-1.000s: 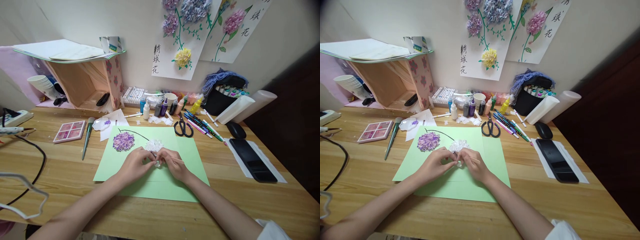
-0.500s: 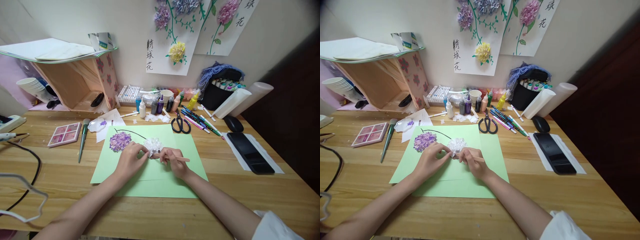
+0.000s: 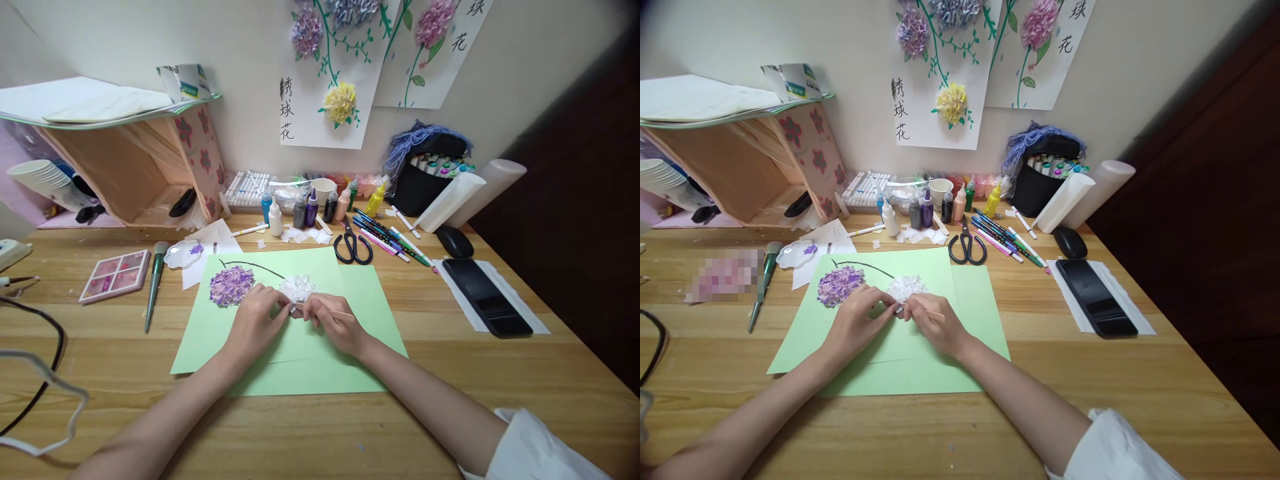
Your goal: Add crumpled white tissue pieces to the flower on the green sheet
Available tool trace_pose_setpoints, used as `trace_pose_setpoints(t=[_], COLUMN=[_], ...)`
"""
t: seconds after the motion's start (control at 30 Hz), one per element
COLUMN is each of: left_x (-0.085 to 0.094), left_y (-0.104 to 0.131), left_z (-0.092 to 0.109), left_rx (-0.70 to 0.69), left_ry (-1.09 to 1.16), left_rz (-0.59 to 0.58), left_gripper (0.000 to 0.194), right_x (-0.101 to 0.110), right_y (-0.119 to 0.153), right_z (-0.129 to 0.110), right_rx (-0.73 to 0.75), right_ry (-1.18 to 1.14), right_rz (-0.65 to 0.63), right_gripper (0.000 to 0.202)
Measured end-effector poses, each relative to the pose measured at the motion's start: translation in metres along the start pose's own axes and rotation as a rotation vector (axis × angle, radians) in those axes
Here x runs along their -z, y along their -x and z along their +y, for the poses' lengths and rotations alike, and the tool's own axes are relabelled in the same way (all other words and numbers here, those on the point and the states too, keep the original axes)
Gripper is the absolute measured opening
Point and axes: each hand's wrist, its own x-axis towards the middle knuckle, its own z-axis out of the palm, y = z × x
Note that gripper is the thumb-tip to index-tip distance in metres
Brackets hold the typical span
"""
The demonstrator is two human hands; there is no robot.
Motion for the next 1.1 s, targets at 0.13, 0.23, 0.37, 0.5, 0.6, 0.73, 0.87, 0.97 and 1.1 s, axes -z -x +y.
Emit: trace_pose_setpoints(t=[0.13,0.23,0.37,0.5,0.6,0.73,0.87,0.97,1.1], left_x=[0.001,0.002,0.003,0.003,0.004,0.006,0.006,0.005,0.011], left_y=[0.0,0.0,0.0,0.001,0.001,0.001,0.0,0.002,0.001], left_z=[0.0,-0.002,-0.005,-0.006,-0.006,-0.005,-0.005,-0.004,-0.004], left_rx=[-0.008,0.013,0.055,0.08,0.104,0.13,0.133,0.131,0.12], left_ry=[0.001,0.008,0.037,0.067,0.09,0.099,0.105,0.113,0.081], left_rz=[0.025,0.056,0.102,0.138,0.157,0.164,0.165,0.162,0.167], left_gripper=[0.012,0.012,0.011,0.012,0.012,0.011,0.012,0.013,0.013], right_x=[0.0,-0.001,-0.006,-0.01,-0.01,-0.009,-0.01,-0.011,-0.012], right_y=[0.0,-0.001,-0.004,-0.006,-0.003,0.002,0.001,-0.002,-0.002], right_z=[0.001,0.001,0.002,0.002,0.005,0.008,0.007,0.005,0.004], right_rx=[-0.021,-0.081,-0.19,-0.205,-0.157,-0.108,-0.118,-0.154,-0.136], right_ry=[0.0,-0.017,-0.063,-0.062,-0.059,-0.056,-0.015,0.001,-0.003], right_rz=[-0.003,0.004,0.035,0.066,0.089,0.128,0.099,0.08,0.082], right_gripper=[0.044,0.045,0.046,0.048,0.047,0.047,0.045,0.044,0.044])
